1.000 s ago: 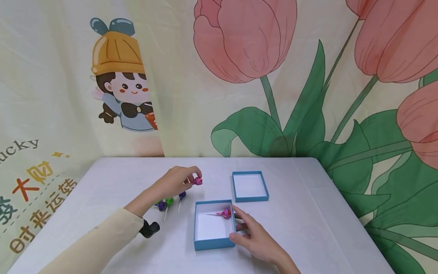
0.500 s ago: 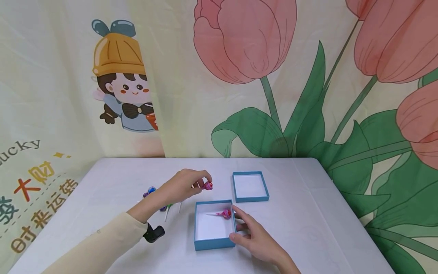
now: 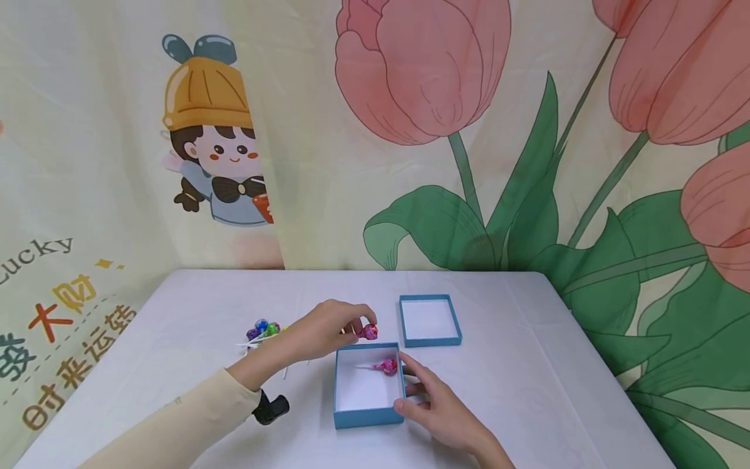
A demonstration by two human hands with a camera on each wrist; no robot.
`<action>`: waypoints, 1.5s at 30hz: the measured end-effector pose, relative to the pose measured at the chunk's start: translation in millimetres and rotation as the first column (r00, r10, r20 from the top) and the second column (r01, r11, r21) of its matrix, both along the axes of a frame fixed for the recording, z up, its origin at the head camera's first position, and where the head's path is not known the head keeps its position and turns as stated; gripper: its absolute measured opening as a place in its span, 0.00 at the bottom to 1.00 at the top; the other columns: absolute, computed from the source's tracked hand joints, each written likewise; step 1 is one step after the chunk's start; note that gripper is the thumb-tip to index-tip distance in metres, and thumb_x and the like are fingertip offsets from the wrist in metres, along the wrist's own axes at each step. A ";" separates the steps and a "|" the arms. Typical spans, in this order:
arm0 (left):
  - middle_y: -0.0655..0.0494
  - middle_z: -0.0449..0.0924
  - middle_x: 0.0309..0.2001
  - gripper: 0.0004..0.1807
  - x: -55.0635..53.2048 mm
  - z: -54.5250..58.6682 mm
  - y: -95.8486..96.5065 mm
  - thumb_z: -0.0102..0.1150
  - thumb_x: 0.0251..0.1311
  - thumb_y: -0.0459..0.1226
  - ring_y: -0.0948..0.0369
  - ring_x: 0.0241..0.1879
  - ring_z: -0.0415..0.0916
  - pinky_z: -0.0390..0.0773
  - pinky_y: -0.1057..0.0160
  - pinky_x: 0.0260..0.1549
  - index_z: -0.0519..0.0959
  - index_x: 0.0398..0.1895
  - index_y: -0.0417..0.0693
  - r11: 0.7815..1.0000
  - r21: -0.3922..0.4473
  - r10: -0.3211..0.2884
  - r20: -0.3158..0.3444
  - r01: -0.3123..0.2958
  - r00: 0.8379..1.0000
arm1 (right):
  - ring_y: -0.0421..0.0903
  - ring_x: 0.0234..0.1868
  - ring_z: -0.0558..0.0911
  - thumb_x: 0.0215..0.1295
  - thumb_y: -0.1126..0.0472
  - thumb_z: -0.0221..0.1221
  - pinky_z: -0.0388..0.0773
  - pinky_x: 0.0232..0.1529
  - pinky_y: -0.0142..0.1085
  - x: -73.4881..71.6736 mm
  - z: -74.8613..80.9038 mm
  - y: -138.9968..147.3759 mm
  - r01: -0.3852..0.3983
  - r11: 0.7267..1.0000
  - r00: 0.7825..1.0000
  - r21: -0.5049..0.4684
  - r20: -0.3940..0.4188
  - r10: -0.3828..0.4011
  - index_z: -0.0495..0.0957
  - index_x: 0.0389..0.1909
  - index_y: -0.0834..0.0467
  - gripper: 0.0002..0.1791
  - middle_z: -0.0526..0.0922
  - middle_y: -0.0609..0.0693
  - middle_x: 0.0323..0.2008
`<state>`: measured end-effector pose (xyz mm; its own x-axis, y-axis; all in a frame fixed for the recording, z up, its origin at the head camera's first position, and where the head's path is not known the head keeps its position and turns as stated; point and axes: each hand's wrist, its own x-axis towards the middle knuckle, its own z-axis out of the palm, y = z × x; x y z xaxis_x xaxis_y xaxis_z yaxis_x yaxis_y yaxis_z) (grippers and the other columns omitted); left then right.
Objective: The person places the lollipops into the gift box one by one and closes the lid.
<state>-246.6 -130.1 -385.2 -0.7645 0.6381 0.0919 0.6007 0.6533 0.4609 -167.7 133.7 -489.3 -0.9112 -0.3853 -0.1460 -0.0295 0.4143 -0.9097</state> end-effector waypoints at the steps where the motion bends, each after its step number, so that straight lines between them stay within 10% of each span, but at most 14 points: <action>1: 0.58 0.88 0.41 0.20 0.4 -1.3 0.6 0.72 0.64 0.27 0.62 0.40 0.83 0.86 0.66 0.40 0.83 0.55 0.55 1.000 -0.001 -0.006 0.000 0.006 1.000 | 0.53 0.63 0.78 0.69 0.42 0.69 0.83 0.61 0.51 0.0 -0.3 -0.1 0.000 1.000 1.000 0.001 0.001 0.000 0.56 0.84 0.35 0.47 0.68 0.55 0.77; 45: 0.58 0.88 0.37 0.18 10.6 -43.9 22.5 0.70 0.63 0.24 0.70 0.34 0.77 0.80 0.69 0.37 0.86 0.54 0.48 0.993 0.021 -0.113 0.032 0.113 0.993 | 0.53 0.65 0.78 0.74 0.46 0.66 0.82 0.61 0.47 -2.7 0.3 5.7 -0.054 0.997 0.998 -0.048 -0.015 0.053 0.55 0.84 0.35 0.44 0.66 0.56 0.78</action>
